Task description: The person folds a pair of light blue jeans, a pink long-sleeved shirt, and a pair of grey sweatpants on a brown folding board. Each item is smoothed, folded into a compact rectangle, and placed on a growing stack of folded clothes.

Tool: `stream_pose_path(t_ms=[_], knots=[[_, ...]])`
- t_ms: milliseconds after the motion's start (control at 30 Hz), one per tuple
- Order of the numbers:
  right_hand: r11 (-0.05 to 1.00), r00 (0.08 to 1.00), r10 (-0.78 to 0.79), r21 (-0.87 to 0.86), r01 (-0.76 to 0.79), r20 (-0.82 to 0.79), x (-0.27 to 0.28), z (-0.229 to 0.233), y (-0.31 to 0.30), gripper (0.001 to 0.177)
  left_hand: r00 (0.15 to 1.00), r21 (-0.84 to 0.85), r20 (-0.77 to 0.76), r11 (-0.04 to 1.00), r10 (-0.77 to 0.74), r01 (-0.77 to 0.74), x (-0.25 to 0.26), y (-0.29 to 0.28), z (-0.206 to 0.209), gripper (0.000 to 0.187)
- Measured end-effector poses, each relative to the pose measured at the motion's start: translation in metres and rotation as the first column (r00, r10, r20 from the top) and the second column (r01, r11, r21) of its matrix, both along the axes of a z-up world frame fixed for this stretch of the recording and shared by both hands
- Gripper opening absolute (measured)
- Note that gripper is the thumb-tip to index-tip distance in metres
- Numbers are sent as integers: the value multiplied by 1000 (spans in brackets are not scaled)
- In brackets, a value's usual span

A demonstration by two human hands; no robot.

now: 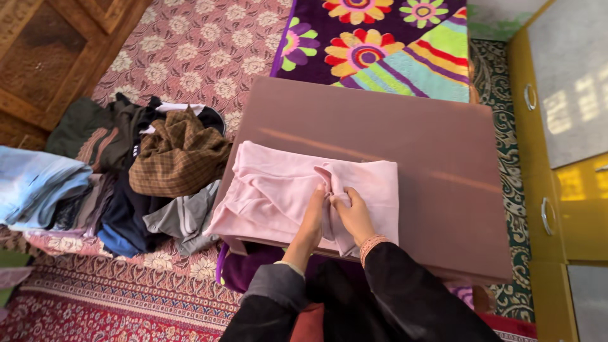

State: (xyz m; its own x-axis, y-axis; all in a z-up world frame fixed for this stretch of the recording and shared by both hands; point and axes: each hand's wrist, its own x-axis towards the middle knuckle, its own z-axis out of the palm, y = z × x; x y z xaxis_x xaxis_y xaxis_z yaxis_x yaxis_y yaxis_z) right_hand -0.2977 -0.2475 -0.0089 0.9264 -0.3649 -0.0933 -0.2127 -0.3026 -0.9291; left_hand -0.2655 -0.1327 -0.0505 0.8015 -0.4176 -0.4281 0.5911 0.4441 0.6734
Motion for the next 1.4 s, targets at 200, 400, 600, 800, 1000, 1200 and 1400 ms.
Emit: stream_pose_path(t_ms=[200, 400, 600, 800, 1000, 1200, 1400], knots=[[969, 987, 25, 246, 15, -156, 7, 13, 17, 42, 978, 33, 207, 999, 31, -38, 6, 17, 30, 60], [818, 967, 225, 517, -253, 117, 12, -2, 50, 42, 981, 212, 182, 972, 67, -106, 28, 57, 20, 49], [967, 983, 145, 196, -165, 111, 4, -8, 33, 31, 803, 463, 527, 699, 277, -545, 47, 95, -14, 22], [938, 977, 162, -328, -109, 139, 4, 16, 42, 17, 686, 526, 670, 472, 283, -708, 112, 189, -17, 23], [912, 976, 52, -409, 40, 212, 8, 19, 63, 15, 570, 612, 788, 407, -235, -678, 180, 197, -15, 30], [889, 982, -14, -447, 99, 191, 13, 9, 70, 15, 547, 593, 791, 565, -276, -573, 218, 201, -33, 11], [865, 983, -51, -483, 133, 178, 14, 7, 73, 14, 773, 534, 631, 685, 69, -496, 215, 219, -81, 9]])
